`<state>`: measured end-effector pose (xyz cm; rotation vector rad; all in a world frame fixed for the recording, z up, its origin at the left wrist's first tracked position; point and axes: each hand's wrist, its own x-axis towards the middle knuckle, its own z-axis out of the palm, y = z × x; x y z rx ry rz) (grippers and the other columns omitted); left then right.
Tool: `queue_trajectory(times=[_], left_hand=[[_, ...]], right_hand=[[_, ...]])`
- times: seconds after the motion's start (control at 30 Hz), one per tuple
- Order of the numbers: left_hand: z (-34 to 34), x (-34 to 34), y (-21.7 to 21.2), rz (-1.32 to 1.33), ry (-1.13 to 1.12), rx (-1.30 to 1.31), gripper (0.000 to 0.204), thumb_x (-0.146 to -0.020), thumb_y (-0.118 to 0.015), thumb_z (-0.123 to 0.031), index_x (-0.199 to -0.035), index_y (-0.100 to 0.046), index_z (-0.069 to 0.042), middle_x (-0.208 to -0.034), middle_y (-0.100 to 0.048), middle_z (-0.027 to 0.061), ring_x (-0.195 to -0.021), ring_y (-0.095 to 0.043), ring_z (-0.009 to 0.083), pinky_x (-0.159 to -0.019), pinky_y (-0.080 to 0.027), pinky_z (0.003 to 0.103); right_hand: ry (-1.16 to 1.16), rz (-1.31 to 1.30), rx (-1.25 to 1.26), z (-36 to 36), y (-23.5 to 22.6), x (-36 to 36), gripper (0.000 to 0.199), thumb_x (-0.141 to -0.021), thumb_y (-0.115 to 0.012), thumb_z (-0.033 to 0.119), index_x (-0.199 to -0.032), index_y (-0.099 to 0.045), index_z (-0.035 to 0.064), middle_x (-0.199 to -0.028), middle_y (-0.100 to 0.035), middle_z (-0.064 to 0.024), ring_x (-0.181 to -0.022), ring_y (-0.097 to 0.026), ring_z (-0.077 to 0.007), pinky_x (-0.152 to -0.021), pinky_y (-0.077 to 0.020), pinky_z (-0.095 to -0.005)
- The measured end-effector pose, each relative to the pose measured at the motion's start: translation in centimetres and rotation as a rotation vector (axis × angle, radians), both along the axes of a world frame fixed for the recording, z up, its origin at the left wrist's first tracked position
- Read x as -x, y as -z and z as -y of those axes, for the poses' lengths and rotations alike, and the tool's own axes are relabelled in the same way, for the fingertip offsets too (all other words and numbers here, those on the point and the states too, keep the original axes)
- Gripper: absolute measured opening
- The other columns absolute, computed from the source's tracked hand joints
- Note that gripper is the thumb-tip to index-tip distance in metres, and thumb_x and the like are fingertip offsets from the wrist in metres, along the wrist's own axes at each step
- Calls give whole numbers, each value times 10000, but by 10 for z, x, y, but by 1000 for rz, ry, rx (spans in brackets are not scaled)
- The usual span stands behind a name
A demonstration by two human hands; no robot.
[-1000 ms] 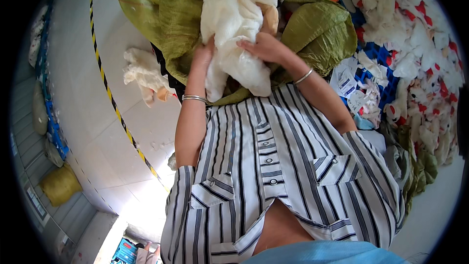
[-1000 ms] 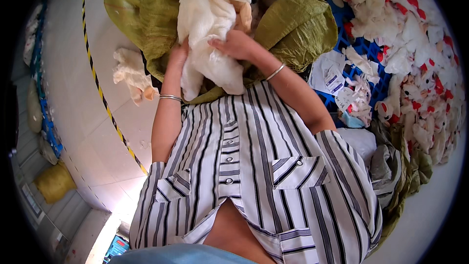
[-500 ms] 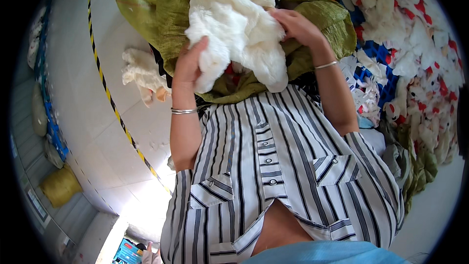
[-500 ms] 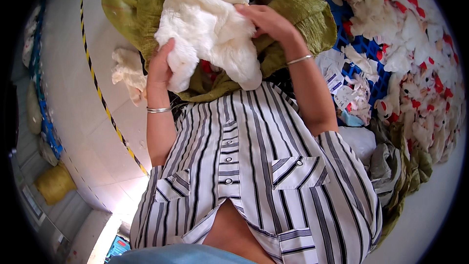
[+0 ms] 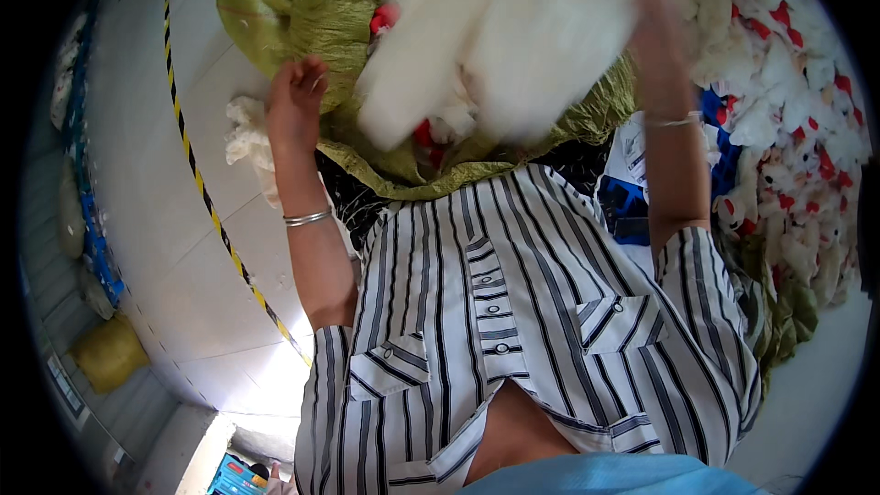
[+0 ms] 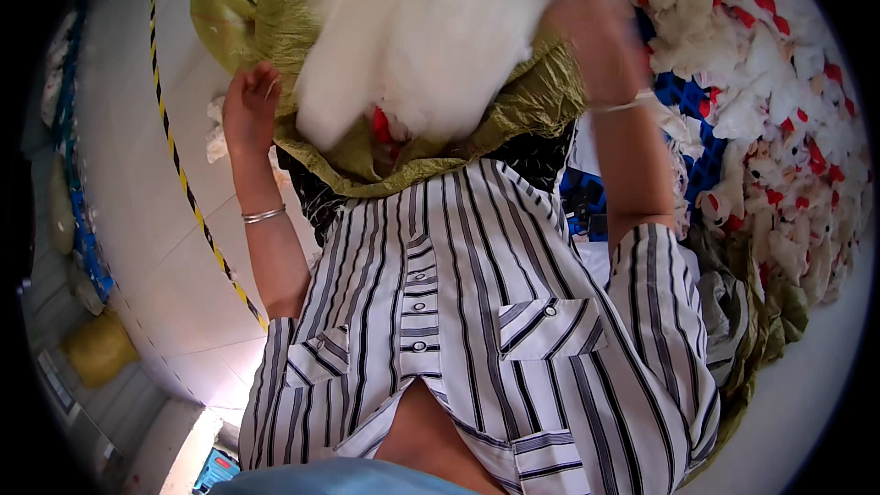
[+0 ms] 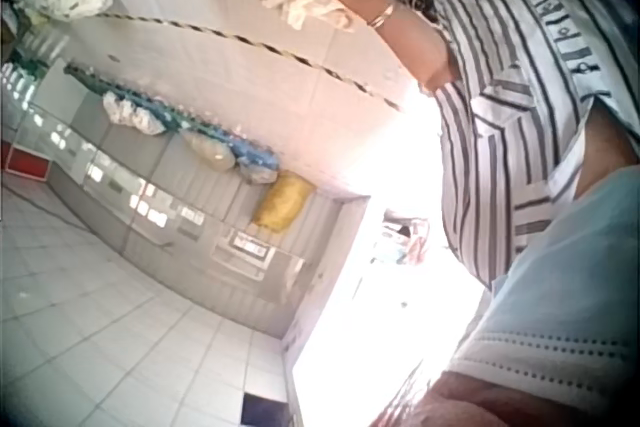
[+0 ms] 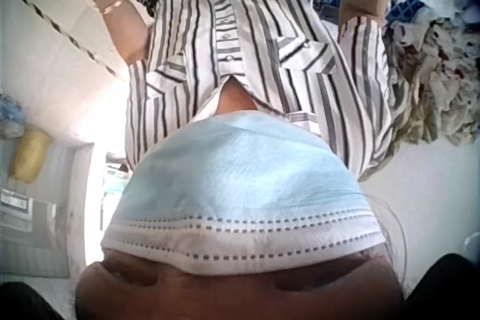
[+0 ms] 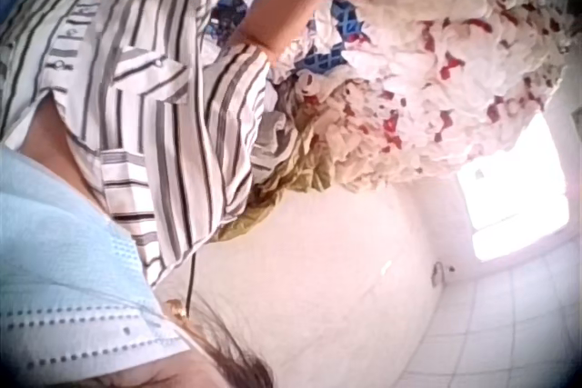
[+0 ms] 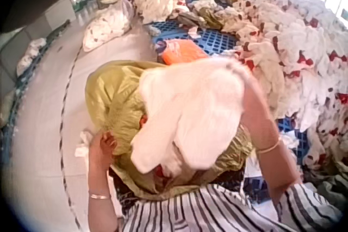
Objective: The person assembles small white stuffed toys by hand, inserting red fabric pieces into the white bodies. The person repeatedly picks up a white toy, inserts a red piece, and places the finished toy into a green sack. The process is repetitive and involves handling multiple identical units.
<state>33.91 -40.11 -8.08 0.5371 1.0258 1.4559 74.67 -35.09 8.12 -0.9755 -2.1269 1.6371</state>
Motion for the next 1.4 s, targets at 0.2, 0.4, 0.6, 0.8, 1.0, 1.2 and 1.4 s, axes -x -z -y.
queue_trajectory(times=[0.2, 0.4, 0.6, 0.8, 1.0, 1.2, 1.4], left_hand=[[35, 41, 42, 47, -181, 148, 144, -973, -532, -216, -872, -549, -114, -981, -665, 61, -917, -617, 160, -825, -467, 322], [39, -28, 28, -39, 31, 180, 132, -973, -537, -193, -906, -586, -90, -973, -681, 68, -831, -641, 142, -724, -499, 264], [63, -18, 28, 19, 113, 168, 169, -983, -551, -229, -894, -600, -95, -960, -687, 57, -818, -640, 120, -721, -490, 261], [73, -19, 39, -25, 104, 328, 203, -988, -537, -276, -949, -612, -91, -996, -675, 56, -834, -633, 133, -719, -485, 265], [66, -54, 41, 554, 385, 156, 699, -948, -397, -517, -1456, -324, -43, -1398, -474, 156, -1271, -480, 288, -993, -432, 427], [58, -41, -6, 634, 236, -160, 806, -927, -384, -667, -1485, -309, -90, -1474, -408, 133, -1320, -436, 300, -1100, -374, 443], [65, -40, -100, 353, 130, -147, 751, -945, -446, -589, -1482, -311, -83, -1482, -399, 133, -1326, -434, 296, -1105, -377, 429]], right_hand=[[500, -174, -392, -11, -68, -42, 589, -762, -784, 279, -1247, -560, 31, -1188, -616, -144, -1069, -611, -229, -895, -498, -348], [281, 290, -19, 2, 52, 106, 746, -724, -815, 343, -1322, -502, 23, -1233, -587, -157, -1069, -621, -249, -863, -527, -352], [43, 591, -331, 54, 258, 161, 596, -718, -755, 268, -1200, -552, -19, -1059, -644, -233, -945, -652, -341, -799, -535, -447], [556, -265, 198, -5, 126, 143, 302, -787, -729, 170, -1027, -684, -8, -904, -714, -50, -759, -674, -135, -699, -548, -294], [377, -767, 240, 22, -13, 138, 192, -899, -657, 177, -999, -669, 14, -862, -684, -40, -721, -647, -108, -620, -520, -253], [-693, -200, 120, 56, 32, 149, 384, -867, -722, 306, -1056, -618, -12, -987, -644, -80, -914, -603, -151, -830, -484, -282], [-91, -154, 87, 49, 68, 131, 559, -867, -688, 450, -1148, -597, -25, -1046, -644, -101, -957, -605, -185, -859, -482, -313]])
